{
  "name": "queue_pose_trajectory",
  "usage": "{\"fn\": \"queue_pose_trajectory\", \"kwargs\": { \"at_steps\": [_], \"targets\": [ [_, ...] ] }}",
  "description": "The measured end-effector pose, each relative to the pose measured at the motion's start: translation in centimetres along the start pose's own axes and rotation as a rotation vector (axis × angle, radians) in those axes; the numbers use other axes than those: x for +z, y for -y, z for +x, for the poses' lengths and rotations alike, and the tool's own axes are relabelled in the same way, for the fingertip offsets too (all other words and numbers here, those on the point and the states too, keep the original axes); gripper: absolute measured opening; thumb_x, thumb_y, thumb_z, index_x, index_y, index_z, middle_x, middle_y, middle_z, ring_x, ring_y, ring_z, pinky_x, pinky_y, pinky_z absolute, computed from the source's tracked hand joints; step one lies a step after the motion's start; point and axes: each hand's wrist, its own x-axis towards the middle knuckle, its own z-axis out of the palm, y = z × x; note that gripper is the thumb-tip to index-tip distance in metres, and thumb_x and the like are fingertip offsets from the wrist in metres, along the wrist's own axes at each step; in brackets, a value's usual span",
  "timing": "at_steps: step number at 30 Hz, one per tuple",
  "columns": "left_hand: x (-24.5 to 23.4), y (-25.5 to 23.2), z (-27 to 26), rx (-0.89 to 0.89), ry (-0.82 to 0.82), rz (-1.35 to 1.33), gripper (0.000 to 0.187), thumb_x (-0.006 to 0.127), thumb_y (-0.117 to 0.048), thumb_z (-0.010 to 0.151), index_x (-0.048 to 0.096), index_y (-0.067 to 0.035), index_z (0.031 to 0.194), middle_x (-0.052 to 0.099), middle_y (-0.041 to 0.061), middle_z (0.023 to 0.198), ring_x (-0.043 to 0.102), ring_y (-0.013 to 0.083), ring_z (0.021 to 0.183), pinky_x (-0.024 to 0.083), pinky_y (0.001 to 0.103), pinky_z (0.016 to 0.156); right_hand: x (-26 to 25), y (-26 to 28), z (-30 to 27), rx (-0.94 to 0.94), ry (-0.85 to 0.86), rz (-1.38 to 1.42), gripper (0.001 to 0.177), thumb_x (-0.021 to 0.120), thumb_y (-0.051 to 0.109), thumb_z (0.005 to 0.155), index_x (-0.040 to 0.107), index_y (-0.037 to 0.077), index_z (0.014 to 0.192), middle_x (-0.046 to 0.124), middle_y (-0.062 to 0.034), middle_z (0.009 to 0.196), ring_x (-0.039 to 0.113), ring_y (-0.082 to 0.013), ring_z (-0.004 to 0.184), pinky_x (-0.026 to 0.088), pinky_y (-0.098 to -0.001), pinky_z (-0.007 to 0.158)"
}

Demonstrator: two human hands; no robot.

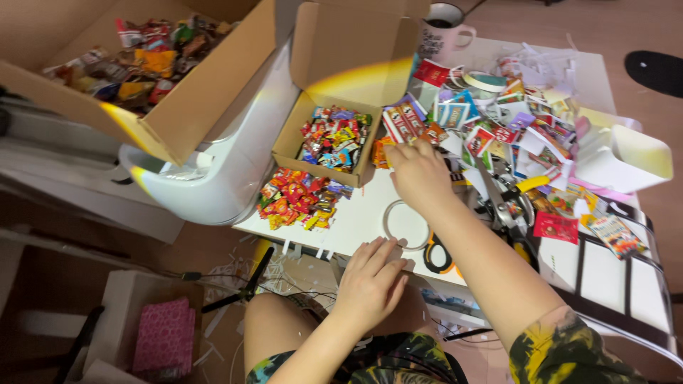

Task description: The person trims candy wrappers with scissors and applies tape to the edges of paper cutouts while seated at a desk.

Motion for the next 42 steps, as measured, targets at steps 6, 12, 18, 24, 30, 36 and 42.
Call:
{"fn": "queue_pose_trajectory", "kwargs": {
  "at_steps": [6, 12, 18, 24, 30, 36, 42],
  "targets": [
    [-2.8, 0.7, -2.1, -0.081, -0.041, -0.095, 0.015, 0.062, -0.016, 0.097, 0.069, -0.009, 0.109, 0.066, 0.014, 0.133, 0.064, 0.0376, 0.115, 0.052, 0.050, 0.097, -0.9, 1.2, 2.4, 0.082, 0.235, 0.020, 0.079, 0.039, -0.004, 0.087, 0.030, 0.022, 0.161, 0.042, -0.0054, 0.162, 0.030, -0.0395, 0.148, 0.027, -0.0523, 0.117],
    [-3.5, 1.9, -2.8, -0.216, -0.037, -0.246, 0.022, 0.058, -0.023, 0.099, 0.072, -0.009, 0.109, 0.071, 0.015, 0.123, 0.068, 0.0316, 0.115, 0.052, 0.044, 0.097, 0.6, 0.7, 0.7, -0.062, 0.014, -0.034, 0.072, 0.066, 0.016, 0.087, 0.044, 0.017, 0.156, 0.059, -0.0084, 0.145, 0.046, -0.0391, 0.133, 0.041, -0.0523, 0.106],
    [-2.6, 2.0, -1.4, -0.719, -0.117, -0.829, 0.040, 0.065, -0.016, 0.093, 0.061, -0.008, 0.132, 0.076, 0.009, 0.127, 0.074, 0.0169, 0.109, 0.059, 0.030, 0.096, -4.2, 4.7, -5.6, -0.124, -0.035, 0.478, 0.064, 0.071, 0.019, 0.085, 0.054, 0.017, 0.147, 0.059, -0.0122, 0.144, 0.058, -0.0290, 0.130, 0.044, -0.0434, 0.109],
    [-0.3, 2.8, -0.9, -0.905, -0.272, -1.328, 0.045, 0.060, -0.006, 0.100, 0.054, 0.003, 0.143, 0.072, 0.018, 0.124, 0.071, 0.0166, 0.100, 0.062, 0.029, 0.084, -3.3, 9.0, -11.7, -0.043, -0.117, 0.800, 0.063, 0.072, -0.004, 0.074, 0.066, 0.010, 0.135, 0.062, -0.0165, 0.137, 0.065, -0.0396, 0.119, 0.063, -0.0423, 0.088],
    [0.6, 4.3, -2.4, -0.946, -0.296, -1.132, 0.027, 0.071, -0.006, 0.094, 0.070, -0.001, 0.120, 0.076, 0.009, 0.099, 0.070, 0.0096, 0.086, 0.062, 0.026, 0.077, -0.8, 9.0, -12.8, -0.163, -0.259, 0.614, 0.054, 0.076, 0.004, 0.073, 0.068, 0.009, 0.127, 0.066, -0.0110, 0.133, 0.065, -0.0315, 0.123, 0.056, -0.0432, 0.100],
    [-2.9, 2.3, -0.9, -0.882, -0.308, -0.856, 0.020, 0.070, -0.002, 0.091, 0.080, -0.006, 0.108, 0.075, 0.009, 0.087, 0.067, 0.0109, 0.080, 0.061, 0.028, 0.073, -1.2, 10.1, -13.1, -0.065, -0.174, 0.798, 0.057, 0.070, 0.004, 0.082, 0.059, 0.002, 0.138, 0.070, -0.0247, 0.123, 0.068, -0.0388, 0.115, 0.056, -0.0502, 0.097],
    [0.0, 3.4, -1.9, -0.986, -0.344, -1.102, 0.022, 0.080, -0.007, 0.088, 0.075, 0.002, 0.108, 0.074, 0.006, 0.076, 0.062, 0.0051, 0.070, 0.056, 0.022, 0.068, 1.1, 11.1, -14.6, 0.010, -0.203, 1.054, 0.014, 0.057, 0.005, 0.095, 0.061, 0.006, 0.108, 0.080, -0.0146, 0.113, 0.069, -0.0270, 0.123, 0.052, -0.0454, 0.102]
  ]
}}
